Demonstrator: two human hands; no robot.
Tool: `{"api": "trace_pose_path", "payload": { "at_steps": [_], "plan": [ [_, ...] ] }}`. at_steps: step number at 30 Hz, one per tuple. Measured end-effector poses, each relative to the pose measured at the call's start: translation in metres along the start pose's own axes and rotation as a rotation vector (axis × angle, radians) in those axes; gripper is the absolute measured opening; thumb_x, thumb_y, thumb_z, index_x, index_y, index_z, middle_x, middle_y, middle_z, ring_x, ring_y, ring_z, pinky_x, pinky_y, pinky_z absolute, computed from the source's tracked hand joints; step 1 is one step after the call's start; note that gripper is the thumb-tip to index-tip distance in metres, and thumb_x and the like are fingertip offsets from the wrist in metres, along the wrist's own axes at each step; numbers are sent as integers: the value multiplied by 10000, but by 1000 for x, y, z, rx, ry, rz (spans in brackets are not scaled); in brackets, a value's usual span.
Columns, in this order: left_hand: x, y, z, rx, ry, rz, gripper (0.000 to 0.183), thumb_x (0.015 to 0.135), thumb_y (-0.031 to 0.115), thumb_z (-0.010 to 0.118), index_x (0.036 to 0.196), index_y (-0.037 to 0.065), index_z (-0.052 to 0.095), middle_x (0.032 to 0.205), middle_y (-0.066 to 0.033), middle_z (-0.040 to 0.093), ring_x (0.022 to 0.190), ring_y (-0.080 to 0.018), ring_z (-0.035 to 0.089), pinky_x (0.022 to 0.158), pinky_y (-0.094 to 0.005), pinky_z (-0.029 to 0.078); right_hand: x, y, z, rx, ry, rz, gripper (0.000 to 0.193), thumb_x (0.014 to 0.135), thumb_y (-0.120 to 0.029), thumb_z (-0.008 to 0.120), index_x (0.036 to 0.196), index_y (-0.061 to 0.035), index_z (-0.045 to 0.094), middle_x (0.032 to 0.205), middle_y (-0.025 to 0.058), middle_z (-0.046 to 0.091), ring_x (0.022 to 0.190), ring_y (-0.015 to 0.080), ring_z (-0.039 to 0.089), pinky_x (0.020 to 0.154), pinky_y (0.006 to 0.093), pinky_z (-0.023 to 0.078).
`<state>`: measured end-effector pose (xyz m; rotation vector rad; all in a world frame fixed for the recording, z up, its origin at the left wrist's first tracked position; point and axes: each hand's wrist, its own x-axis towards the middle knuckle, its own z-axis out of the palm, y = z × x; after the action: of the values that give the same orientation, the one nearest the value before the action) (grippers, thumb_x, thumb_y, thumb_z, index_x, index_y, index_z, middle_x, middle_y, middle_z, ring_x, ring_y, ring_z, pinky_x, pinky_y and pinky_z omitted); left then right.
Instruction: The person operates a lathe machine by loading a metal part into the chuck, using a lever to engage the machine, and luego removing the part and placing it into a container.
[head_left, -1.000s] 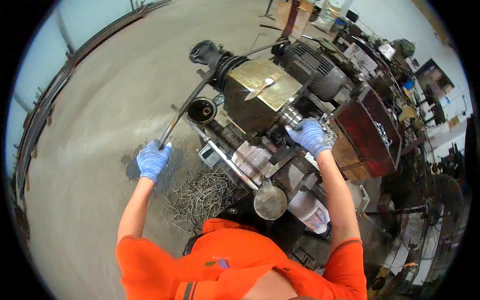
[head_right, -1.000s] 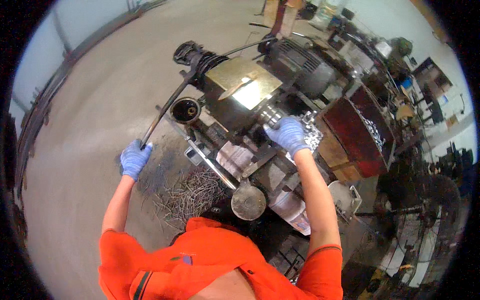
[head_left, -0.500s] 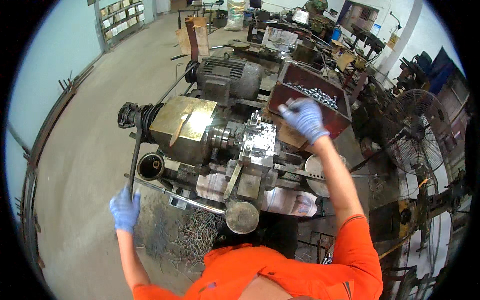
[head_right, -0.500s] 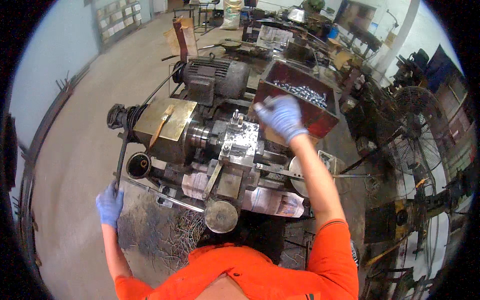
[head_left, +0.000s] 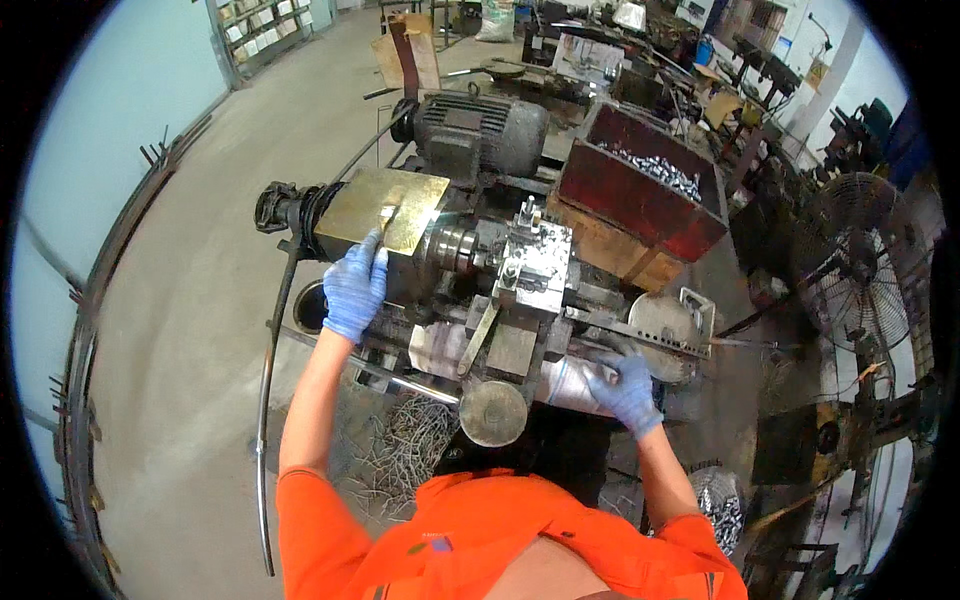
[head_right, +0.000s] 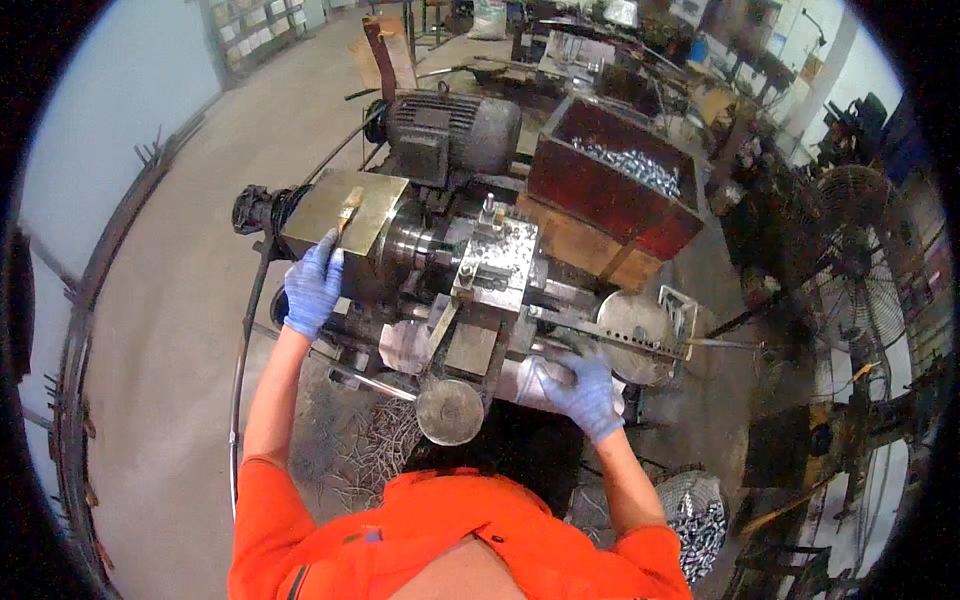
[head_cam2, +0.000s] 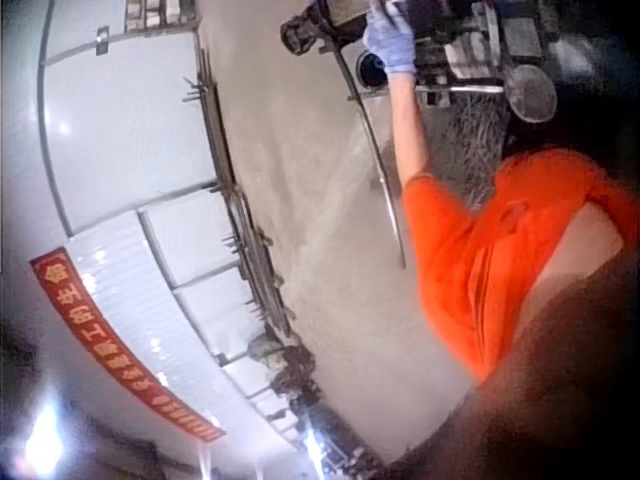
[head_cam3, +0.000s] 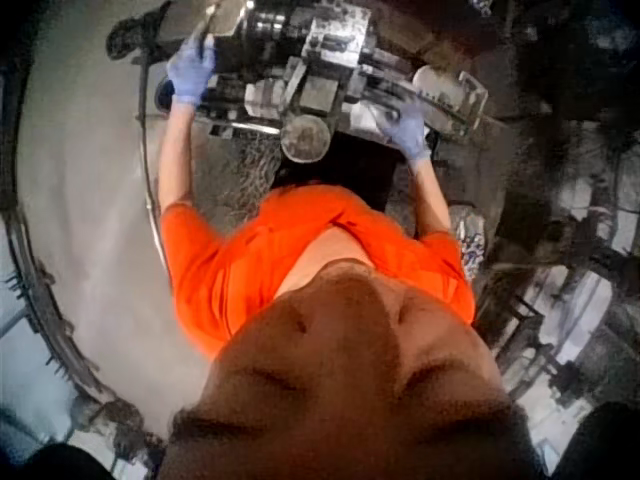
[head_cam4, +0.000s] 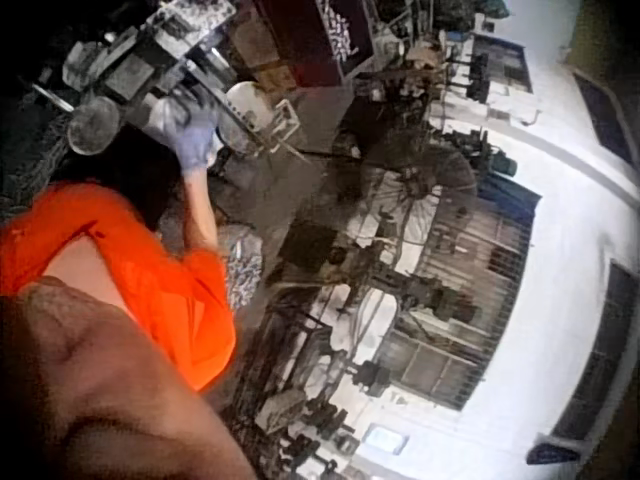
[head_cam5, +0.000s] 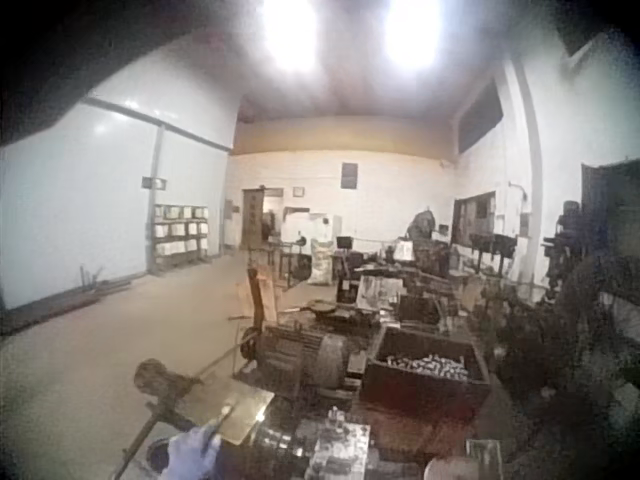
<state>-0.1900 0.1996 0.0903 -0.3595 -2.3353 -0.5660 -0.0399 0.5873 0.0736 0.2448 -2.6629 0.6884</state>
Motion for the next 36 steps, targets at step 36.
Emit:
{"api": "trace_pose_path", "payload": {
  "at_steps": [36],
  "plan": [
    [12,19,-3,-19,-50,-14,315,897,255,535,1151,77,595,941,-172,648,745,-299,636,658,-376,492,-97,38,-39,24,168,364,145,686,-157,720,794,-66,688,881,115,661,842,291,613,788,361,472]
  ]
}}
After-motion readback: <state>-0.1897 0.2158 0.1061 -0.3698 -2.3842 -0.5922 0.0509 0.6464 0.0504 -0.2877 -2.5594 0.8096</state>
